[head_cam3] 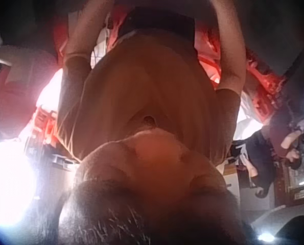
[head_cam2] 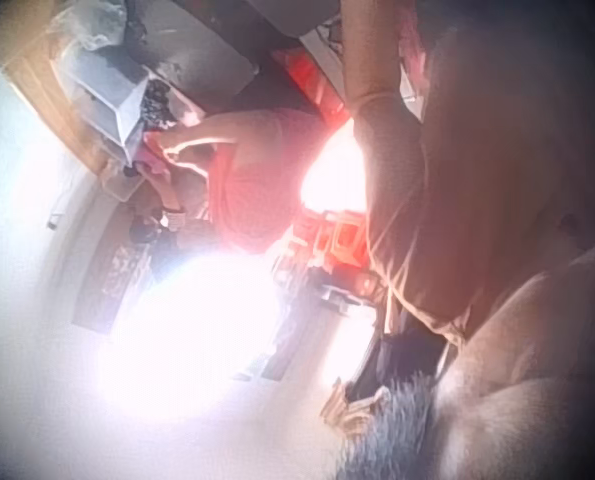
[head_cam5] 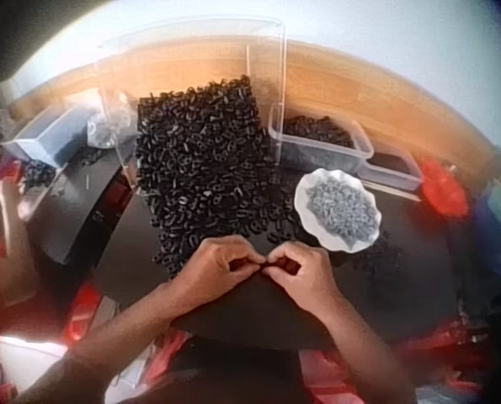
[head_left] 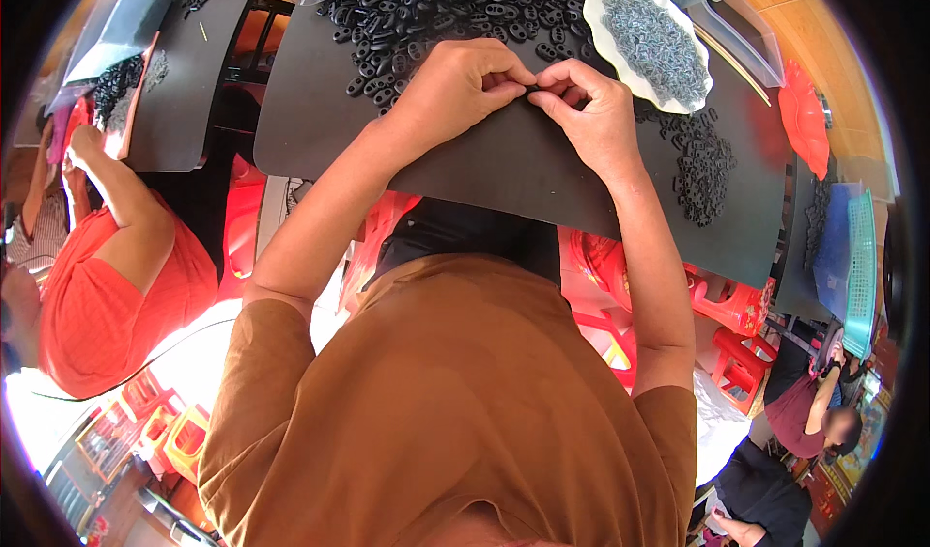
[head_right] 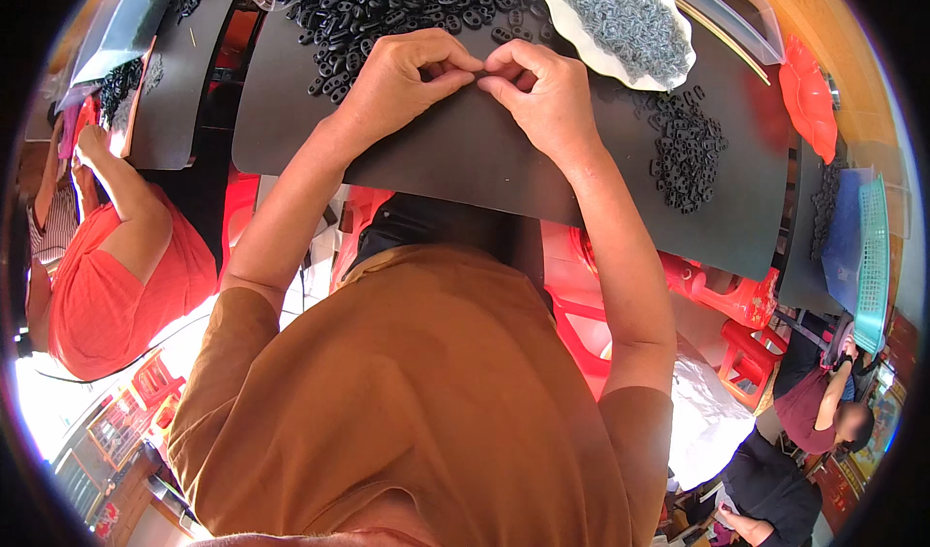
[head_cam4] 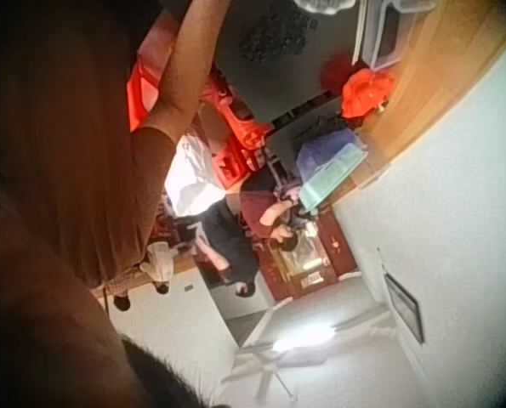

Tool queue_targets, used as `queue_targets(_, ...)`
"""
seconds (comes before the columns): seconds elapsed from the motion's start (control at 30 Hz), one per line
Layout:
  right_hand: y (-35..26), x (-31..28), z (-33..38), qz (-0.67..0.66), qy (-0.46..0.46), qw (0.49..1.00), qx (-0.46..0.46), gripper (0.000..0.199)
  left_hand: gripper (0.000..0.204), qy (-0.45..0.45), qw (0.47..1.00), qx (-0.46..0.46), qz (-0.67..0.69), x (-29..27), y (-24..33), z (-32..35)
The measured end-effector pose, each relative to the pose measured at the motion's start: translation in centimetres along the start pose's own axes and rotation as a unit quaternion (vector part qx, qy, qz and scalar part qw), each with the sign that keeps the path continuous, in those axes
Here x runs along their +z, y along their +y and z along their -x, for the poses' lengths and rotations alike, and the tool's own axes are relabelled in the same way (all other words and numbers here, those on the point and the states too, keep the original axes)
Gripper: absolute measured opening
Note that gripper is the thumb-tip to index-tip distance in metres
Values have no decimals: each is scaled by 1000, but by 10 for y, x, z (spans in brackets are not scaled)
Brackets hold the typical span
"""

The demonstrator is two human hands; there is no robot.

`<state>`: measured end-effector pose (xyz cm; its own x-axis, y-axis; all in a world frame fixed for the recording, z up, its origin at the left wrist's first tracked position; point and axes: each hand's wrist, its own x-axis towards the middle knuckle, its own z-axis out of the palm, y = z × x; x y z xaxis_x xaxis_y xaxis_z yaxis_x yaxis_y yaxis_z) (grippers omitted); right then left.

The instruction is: The person sits at a table and assembles small black plastic components by hand. They pick up a black plastic piece and a metal pin from a bowl, insert the pin into the plastic piece, and place the assembled unit on the table. The process is repeated continuously throughout the clip.

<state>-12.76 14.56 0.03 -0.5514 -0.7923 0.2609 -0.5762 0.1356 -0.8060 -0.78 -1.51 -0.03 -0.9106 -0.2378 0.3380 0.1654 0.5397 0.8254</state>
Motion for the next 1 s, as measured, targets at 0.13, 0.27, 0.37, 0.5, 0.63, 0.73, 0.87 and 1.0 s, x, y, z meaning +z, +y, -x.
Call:
queue_targets(0.13,1,2,0,-34,5,999,3,16,13,3,1000,3,2,1,-1,0)
queue_targets(0.27,3,3,0,-38,19,999,-15,12,13,8,1000,4,-9,2,-1,0)
queue_targets(0.37,4,4,1,-37,18,999,-6,10,13,7,1000,-18,-1,2,1,0)
queue_targets(0.5,3,4,2,-42,18,999,-10,10,10,5,999,-31,13,2,-1,1)
queue_targets(0.63,1,5,1,-41,27,999,-14,10,8,7,999,-30,21,3,-5,0)
queue_targets(0.73,2,6,1,-41,30,998,-24,10,8,1,999,-38,24,1,-3,0)
queue_targets(0.87,3,5,2,-27,24,999,-39,11,7,-1,999,-33,29,2,-5,0)
queue_targets(1.0,4,6,0,-14,34,996,-86,12,6,1,999,-25,35,2,-8,0)
